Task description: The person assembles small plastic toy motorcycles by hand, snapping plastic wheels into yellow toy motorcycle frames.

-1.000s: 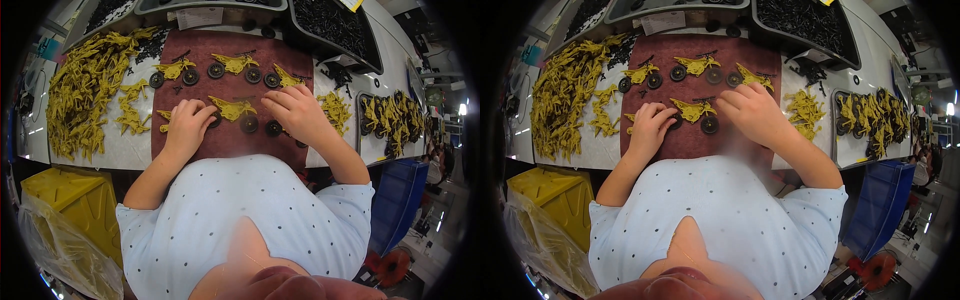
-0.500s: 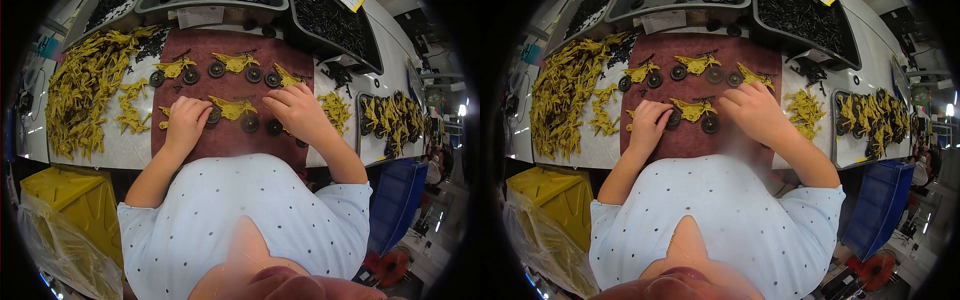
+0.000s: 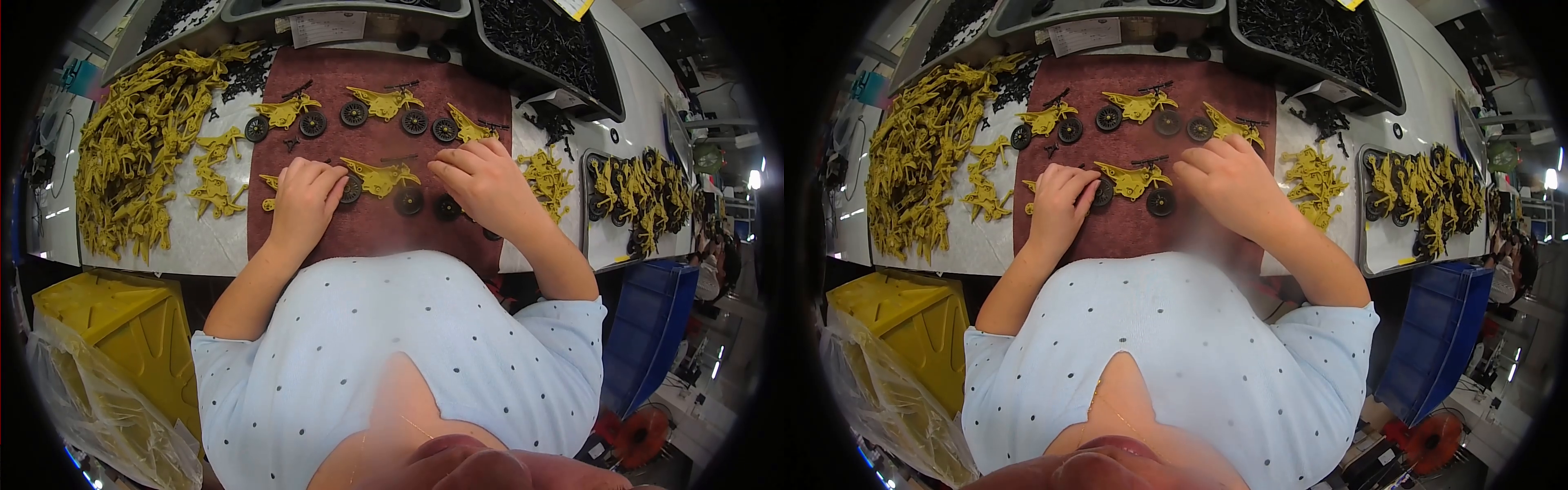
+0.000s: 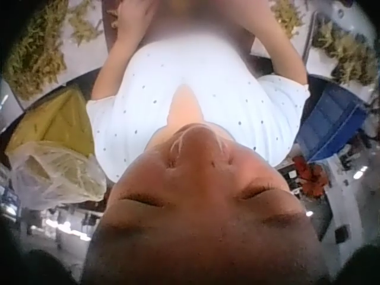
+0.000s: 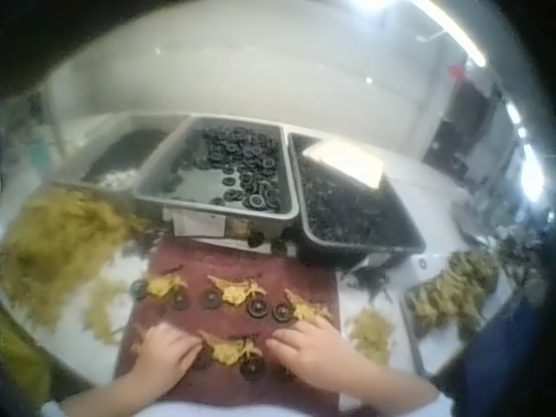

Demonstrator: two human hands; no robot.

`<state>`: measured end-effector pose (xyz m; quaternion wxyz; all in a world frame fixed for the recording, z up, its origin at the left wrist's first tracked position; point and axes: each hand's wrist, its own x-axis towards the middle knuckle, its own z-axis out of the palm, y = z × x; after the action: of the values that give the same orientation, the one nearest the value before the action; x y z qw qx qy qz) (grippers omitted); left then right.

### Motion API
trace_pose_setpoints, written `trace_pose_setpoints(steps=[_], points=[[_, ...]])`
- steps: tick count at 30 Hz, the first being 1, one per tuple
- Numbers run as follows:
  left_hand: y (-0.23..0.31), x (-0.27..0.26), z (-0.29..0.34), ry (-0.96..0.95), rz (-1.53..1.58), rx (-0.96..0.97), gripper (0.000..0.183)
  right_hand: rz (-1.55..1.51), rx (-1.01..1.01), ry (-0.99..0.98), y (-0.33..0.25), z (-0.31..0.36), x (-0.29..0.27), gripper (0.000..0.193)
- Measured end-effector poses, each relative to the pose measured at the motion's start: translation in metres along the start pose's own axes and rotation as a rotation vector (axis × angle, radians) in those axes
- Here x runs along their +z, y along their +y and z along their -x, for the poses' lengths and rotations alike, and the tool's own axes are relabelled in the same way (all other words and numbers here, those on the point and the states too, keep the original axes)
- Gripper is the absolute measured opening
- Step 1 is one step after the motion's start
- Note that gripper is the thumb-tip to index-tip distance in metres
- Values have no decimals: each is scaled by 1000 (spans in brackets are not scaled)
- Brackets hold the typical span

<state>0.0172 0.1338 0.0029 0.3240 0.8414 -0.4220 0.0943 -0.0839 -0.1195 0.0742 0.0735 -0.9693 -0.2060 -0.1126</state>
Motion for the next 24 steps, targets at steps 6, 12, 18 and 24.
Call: trace_pose_setpoints(steps=[6, 12, 18, 24], points=[[-3, -9, 2, -26, 10, -23, 25, -117, -73, -26, -20, -13, 9, 32], [-11, -26, 10, -157, -49, 48, 44, -141, -274, -59, -40, -30, 41, 35], [-13, -32, 15, -123, -96, 69, 50, 12, -313, -78, -45, -38, 55, 31], [-10, -36, 8, -91, -28, 66, 46, -120, -210, 22, -25, -49, 40, 27]])
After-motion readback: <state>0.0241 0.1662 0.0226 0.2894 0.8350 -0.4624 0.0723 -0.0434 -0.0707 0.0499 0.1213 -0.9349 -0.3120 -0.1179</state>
